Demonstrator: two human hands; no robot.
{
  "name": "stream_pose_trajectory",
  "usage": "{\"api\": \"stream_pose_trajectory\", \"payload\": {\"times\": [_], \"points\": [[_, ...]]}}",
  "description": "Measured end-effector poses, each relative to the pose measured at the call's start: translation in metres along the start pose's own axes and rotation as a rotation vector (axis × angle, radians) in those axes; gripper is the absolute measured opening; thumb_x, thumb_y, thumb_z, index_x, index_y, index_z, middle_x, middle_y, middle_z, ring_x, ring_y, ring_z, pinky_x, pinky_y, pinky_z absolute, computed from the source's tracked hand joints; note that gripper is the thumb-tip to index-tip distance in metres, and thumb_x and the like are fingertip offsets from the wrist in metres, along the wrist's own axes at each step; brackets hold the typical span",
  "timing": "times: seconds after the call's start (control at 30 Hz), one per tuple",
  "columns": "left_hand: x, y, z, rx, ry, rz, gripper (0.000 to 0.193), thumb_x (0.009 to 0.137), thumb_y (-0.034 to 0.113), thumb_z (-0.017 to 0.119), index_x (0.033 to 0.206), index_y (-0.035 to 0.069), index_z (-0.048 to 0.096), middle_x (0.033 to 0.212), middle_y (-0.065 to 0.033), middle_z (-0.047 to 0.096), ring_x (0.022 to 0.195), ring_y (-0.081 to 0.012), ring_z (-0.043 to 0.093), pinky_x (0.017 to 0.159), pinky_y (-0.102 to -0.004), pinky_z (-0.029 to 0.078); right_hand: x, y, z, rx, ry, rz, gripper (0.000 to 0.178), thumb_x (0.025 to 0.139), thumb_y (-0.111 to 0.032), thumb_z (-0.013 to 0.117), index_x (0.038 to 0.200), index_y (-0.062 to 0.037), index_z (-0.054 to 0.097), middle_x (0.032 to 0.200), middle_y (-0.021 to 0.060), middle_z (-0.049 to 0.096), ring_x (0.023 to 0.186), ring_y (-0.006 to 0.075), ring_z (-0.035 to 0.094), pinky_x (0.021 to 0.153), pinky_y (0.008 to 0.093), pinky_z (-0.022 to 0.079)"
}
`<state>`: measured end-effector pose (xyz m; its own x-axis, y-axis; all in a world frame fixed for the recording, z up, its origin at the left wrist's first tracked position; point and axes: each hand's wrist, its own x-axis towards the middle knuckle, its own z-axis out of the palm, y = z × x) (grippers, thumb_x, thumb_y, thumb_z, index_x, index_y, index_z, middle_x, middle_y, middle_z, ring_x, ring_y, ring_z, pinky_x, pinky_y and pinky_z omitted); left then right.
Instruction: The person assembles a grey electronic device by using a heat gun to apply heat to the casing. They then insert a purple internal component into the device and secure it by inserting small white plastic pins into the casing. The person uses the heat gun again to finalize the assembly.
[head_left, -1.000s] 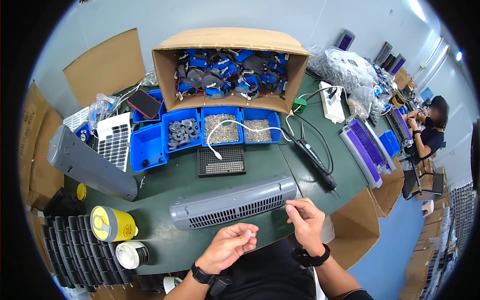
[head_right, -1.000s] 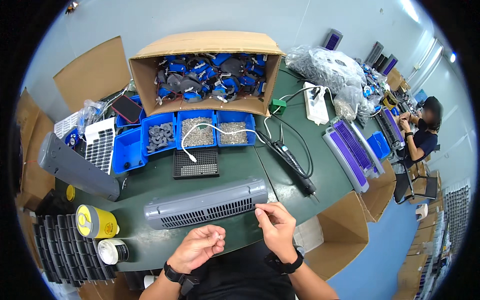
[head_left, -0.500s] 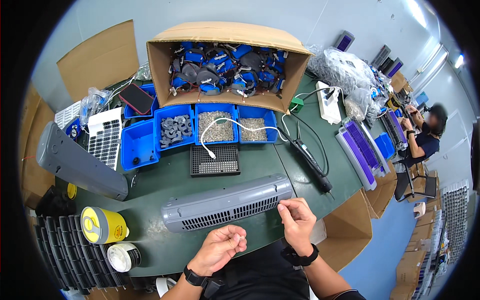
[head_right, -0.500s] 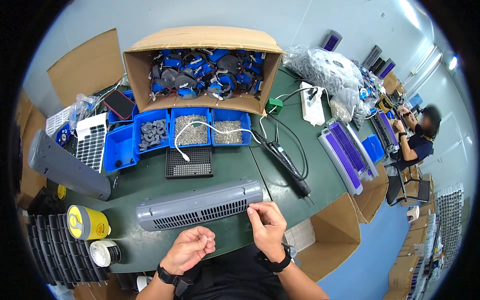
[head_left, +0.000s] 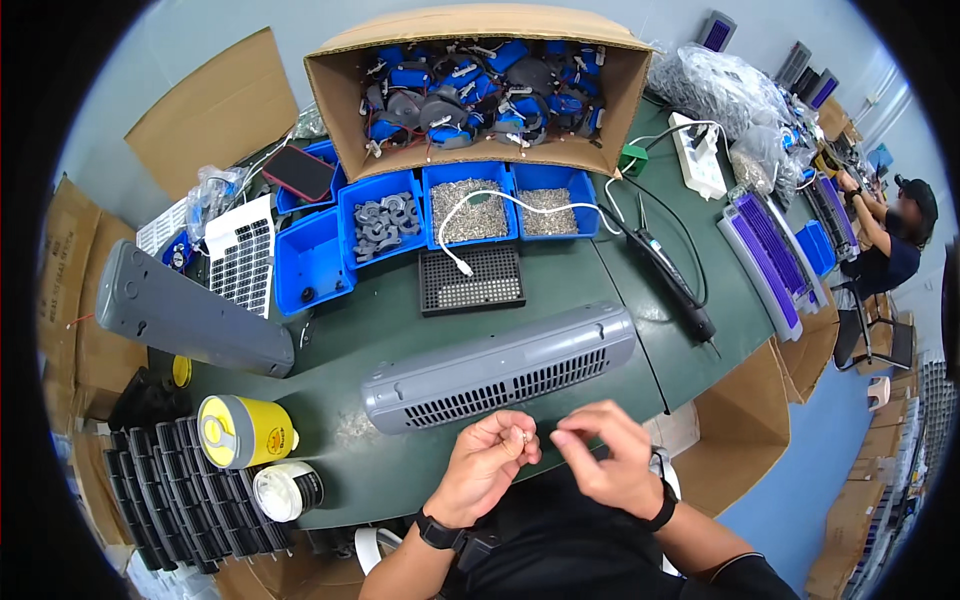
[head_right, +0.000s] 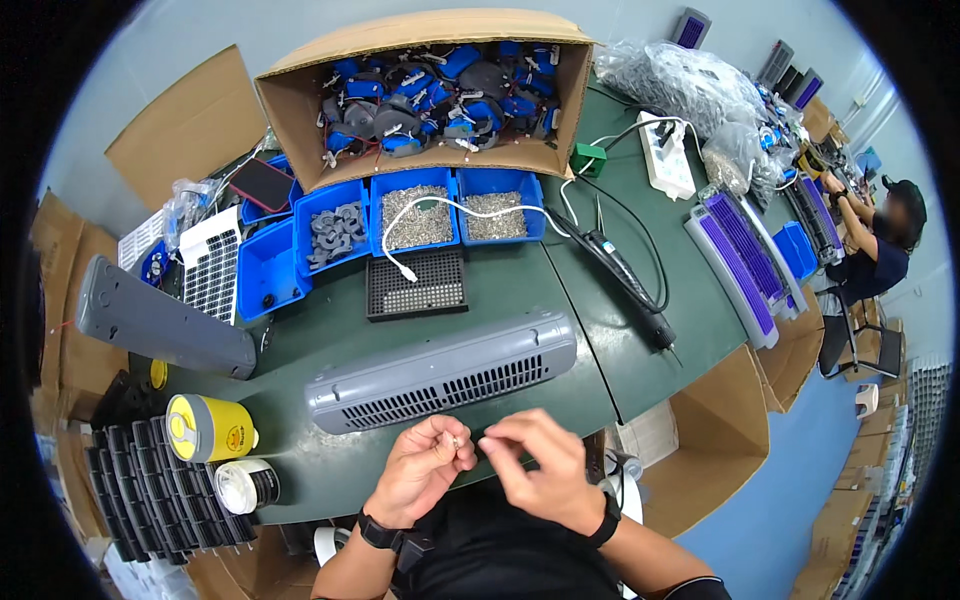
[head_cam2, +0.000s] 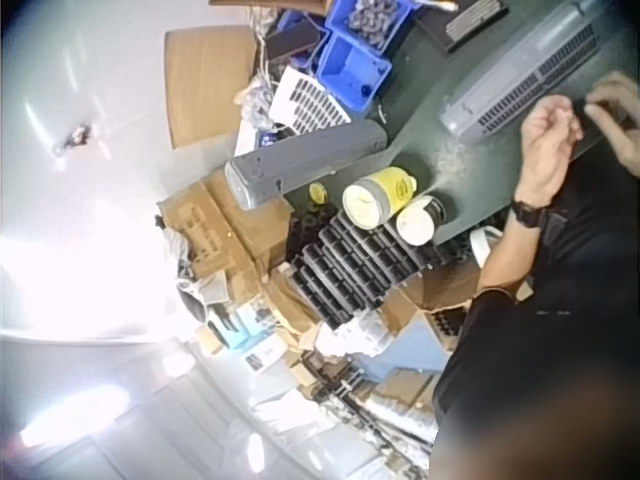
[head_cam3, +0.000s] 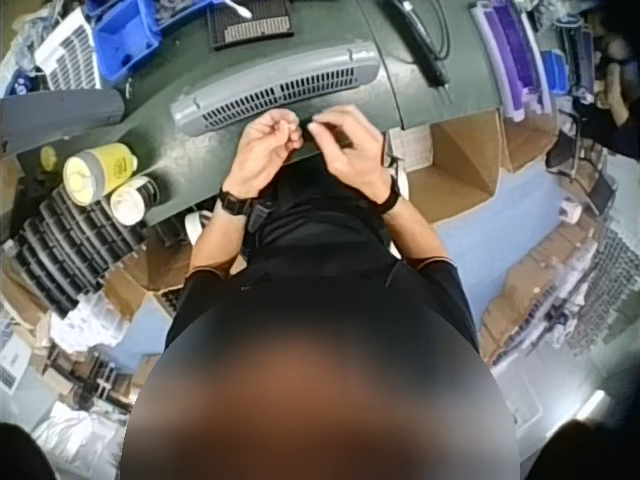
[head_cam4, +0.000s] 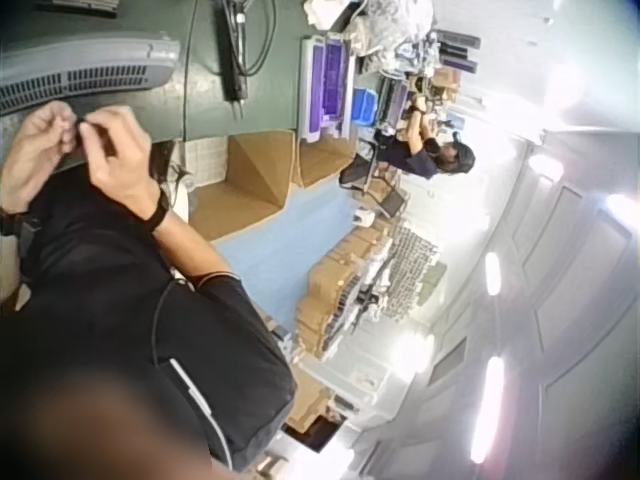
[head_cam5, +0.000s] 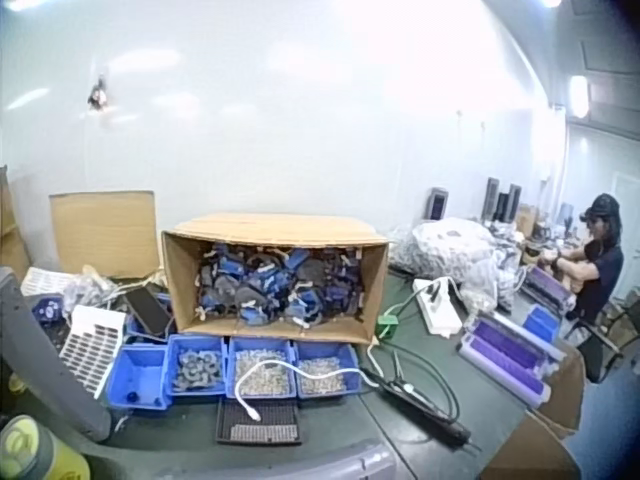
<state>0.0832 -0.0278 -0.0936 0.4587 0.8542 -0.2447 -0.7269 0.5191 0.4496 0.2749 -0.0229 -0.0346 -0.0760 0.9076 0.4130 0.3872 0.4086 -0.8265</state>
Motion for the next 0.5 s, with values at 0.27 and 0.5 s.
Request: {"api": "stream_pose_trajectory", "payload": {"times": [0.27,0.5], "points": [[-0.006,-0.009,0.027,-0.005,0.196,0.073,0.018,0.104,0.011,0.069,0.121,0.007,0.070,0.104,0.0004,0.071,0.098,-0.0113,0.064,0.095,-0.0322,0.049,-0.010,0.005,0.017,-0.186,-0.027,-0.253,0.023,0.075,0.004,0.081,0.095,-0.0036,0.073,0.095,0.0065,0.072,0.076,0.0236,0.071,0.061,0.0331,0.057],[-0.015,-0.015,0.038,-0.003,0.289,0.103,0.020,0.105,0.009,0.065,0.125,0.007,0.066,0.105,0.0001,0.070,0.100,-0.0118,0.065,0.095,-0.0332,0.050,-0.013,0.006,0.014,-0.301,-0.050,-0.355,0.026,0.074,0.002,0.080,0.098,-0.0040,0.074,0.097,0.0066,0.071,0.072,0.0217,0.068,0.060,0.0326,0.056]]}}
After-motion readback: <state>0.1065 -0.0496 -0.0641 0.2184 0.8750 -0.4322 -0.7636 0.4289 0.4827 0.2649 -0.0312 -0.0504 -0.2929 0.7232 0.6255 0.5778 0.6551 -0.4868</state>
